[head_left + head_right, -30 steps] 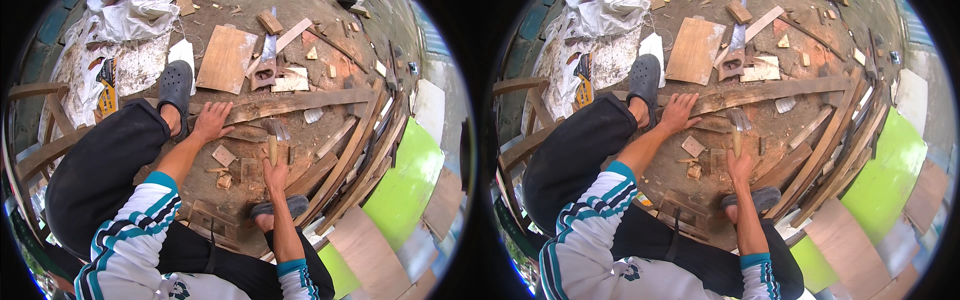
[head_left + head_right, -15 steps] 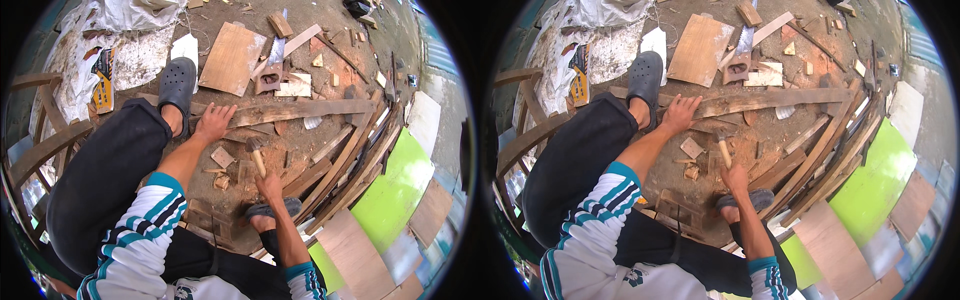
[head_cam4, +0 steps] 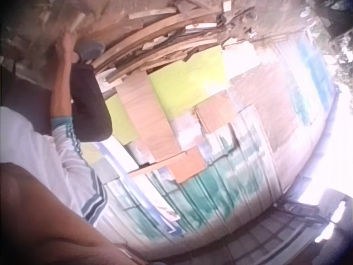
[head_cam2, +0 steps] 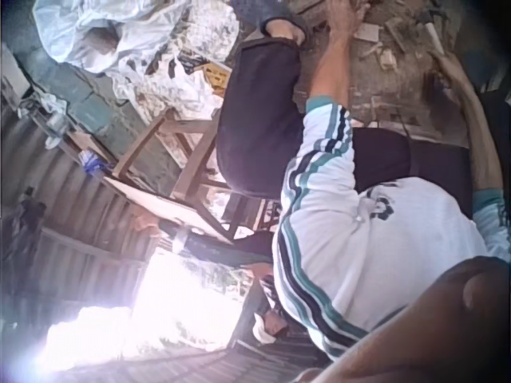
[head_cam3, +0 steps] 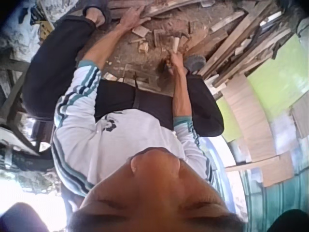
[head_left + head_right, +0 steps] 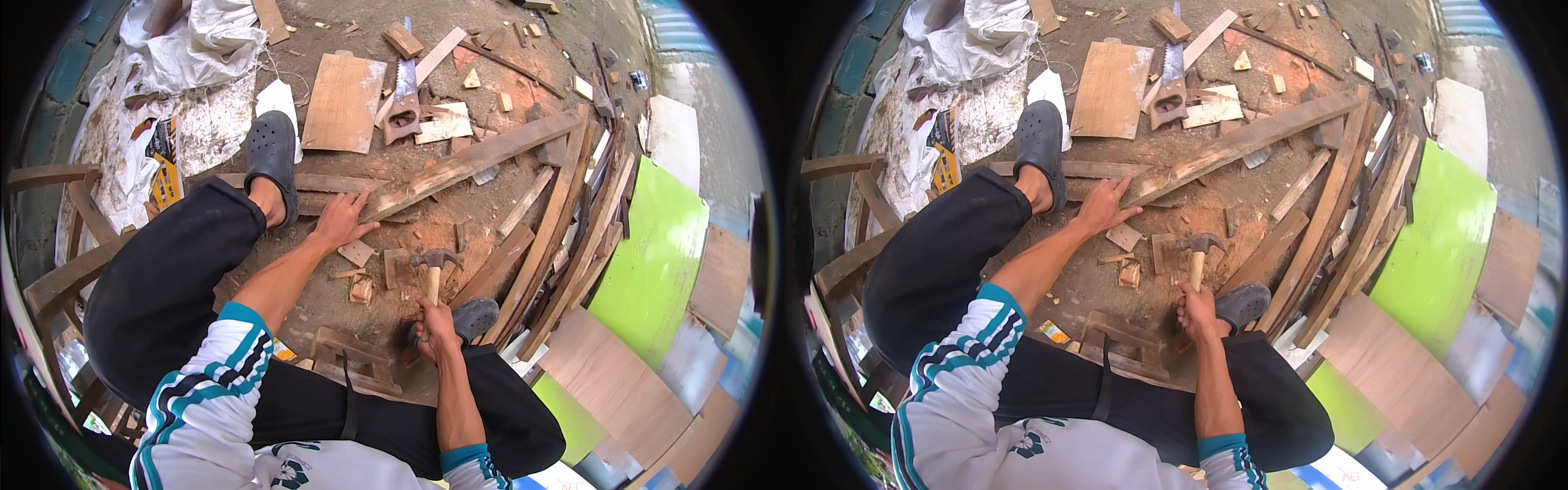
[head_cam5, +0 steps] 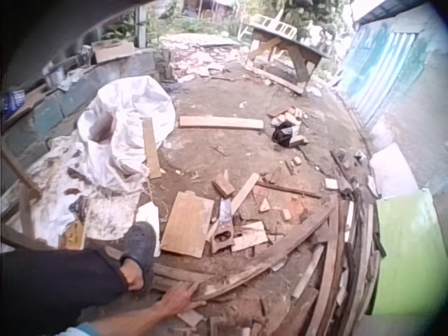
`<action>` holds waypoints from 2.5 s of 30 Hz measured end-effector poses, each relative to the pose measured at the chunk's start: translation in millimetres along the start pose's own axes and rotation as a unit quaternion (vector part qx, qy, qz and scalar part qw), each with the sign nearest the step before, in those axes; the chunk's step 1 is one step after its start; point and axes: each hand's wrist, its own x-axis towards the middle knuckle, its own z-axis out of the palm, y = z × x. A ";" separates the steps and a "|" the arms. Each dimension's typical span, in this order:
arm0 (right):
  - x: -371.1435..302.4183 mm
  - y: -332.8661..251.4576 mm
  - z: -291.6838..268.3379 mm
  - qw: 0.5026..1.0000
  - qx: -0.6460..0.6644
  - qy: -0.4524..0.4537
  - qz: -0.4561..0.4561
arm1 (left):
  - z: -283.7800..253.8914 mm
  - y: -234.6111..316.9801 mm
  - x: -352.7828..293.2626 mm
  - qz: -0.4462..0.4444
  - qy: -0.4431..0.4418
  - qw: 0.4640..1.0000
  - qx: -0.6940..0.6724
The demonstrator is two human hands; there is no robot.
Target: The person sits on the ground and uses a hammer to repeatedly strike a long wooden plank, breaking it into smaller pieces. The person repositions the wood and continues hammering until the plank is fragmented.
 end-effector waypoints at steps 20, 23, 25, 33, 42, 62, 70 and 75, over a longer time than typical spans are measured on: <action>-16.4 -2.0 -12.0 0.991 0.047 0.058 -0.115 | 72.3 73.1 -45.4 -0.071 -0.118 0.981 0.137; -6.1 6.7 -21.0 0.990 0.072 0.056 -0.105 | 66.4 66.4 -48.6 -0.080 -0.118 0.987 0.081; -1.2 3.1 -22.9 0.990 0.079 0.058 -0.100 | 59.7 53.5 -51.3 -0.053 -0.087 0.995 0.016; 6.9 -1.6 -4.2 0.990 0.065 0.051 -0.110 | 36.5 25.8 -56.5 -0.020 0.110 0.991 0.080; 2.6 -7.3 27.8 0.973 -0.023 0.066 -0.220 | 50.1 25.7 -61.6 -0.085 0.042 0.995 0.031; 47.3 -65.4 94.5 0.921 -0.172 0.104 -0.334 | -2.0 -1.8 -25.4 -0.101 -0.011 0.994 0.035; 28.9 -46.8 37.4 0.938 -0.111 0.166 -0.284 | -27.8 -10.3 -34.5 -0.054 -0.075 0.995 0.041; 46.2 -38.1 -9.5 0.910 -0.023 0.248 -0.332 | -81.4 -14.0 -40.6 -0.015 -0.093 0.990 0.102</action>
